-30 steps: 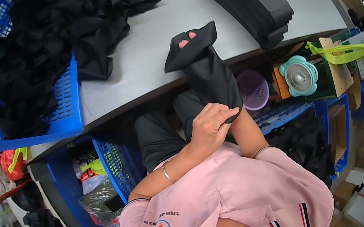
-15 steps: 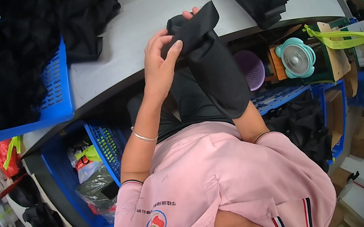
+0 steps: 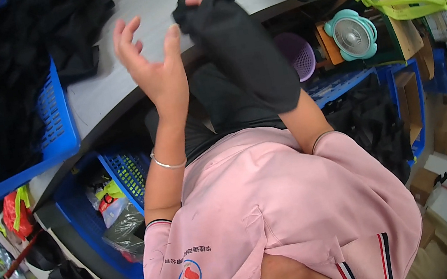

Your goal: Manually inserting a rectangular stiffener into a black fabric pouch.

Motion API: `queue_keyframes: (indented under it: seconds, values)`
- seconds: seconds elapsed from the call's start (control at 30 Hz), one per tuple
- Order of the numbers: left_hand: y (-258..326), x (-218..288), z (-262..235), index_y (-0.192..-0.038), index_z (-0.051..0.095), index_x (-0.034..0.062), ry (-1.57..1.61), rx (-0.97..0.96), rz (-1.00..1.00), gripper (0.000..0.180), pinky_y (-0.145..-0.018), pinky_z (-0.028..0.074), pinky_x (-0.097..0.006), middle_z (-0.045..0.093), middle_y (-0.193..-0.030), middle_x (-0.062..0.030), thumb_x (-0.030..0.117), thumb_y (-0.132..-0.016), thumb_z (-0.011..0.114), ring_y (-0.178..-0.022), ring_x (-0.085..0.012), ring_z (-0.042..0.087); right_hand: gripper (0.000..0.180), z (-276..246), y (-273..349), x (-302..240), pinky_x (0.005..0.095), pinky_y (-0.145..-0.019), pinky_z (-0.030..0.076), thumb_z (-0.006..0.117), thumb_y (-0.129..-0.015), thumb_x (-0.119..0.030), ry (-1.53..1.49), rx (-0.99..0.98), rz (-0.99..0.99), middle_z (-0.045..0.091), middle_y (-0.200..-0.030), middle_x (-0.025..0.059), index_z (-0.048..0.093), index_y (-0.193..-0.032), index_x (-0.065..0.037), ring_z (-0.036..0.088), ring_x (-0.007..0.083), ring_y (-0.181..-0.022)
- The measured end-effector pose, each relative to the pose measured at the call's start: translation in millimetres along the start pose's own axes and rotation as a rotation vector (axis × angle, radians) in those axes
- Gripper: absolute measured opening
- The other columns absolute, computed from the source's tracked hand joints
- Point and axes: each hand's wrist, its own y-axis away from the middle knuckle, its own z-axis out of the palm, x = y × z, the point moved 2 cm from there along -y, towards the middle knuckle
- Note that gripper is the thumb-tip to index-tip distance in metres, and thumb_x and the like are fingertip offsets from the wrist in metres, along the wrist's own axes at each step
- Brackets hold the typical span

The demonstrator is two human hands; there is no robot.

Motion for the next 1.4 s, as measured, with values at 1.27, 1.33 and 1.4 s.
queue_keyframes:
  seconds: [1.27,1.33,1.4]
  values:
    - [-19.1,-14.8,-38.6,-0.09,0.073,0.0011,0.113,-0.096,-0.225,0.008,-0.067,0.051,-0.027,0.071,-0.081,-0.0055,0.007,-0.086,0.071,-0.073,-0.0104,0.063,0.072,45.8,18.1,-57.1,0.0442,-0.111,0.036,0.061,-0.095,-0.013,0.086,-0.162,0.005,0.02,-0.159,0.0198,0.021,-0.153,-0.002,0.038,0.0336,-0.14]
    - [0.0,2.4,-26.2,-0.088,0.073,0.0029,0.082,-0.249,-0.028,0.011,-0.063,0.051,-0.029,0.069,-0.078,-0.008,0.009,-0.081,0.077,-0.067,-0.0171,0.064,0.066,52.6,1.9,-59.6,0.0405,-0.111,0.036,0.052,-0.093,-0.003,0.297,-0.149,-0.129,0.017,-0.16,0.0241,0.025,-0.153,-0.001,0.035,0.0351,-0.143]
    - [8.2,8.6,-25.7,-0.085,0.071,0.0006,0.105,-0.193,-0.016,0.01,-0.056,0.041,-0.024,0.063,-0.069,-0.0035,0.005,-0.08,0.079,-0.06,-0.0092,0.053,0.049,48.2,-9.4,-47.5,0.0351,-0.108,0.038,0.04,-0.097,-0.009,0.244,-0.101,0.047,0.043,-0.15,0.0196,0.044,-0.145,0.001,0.046,0.0299,-0.136]
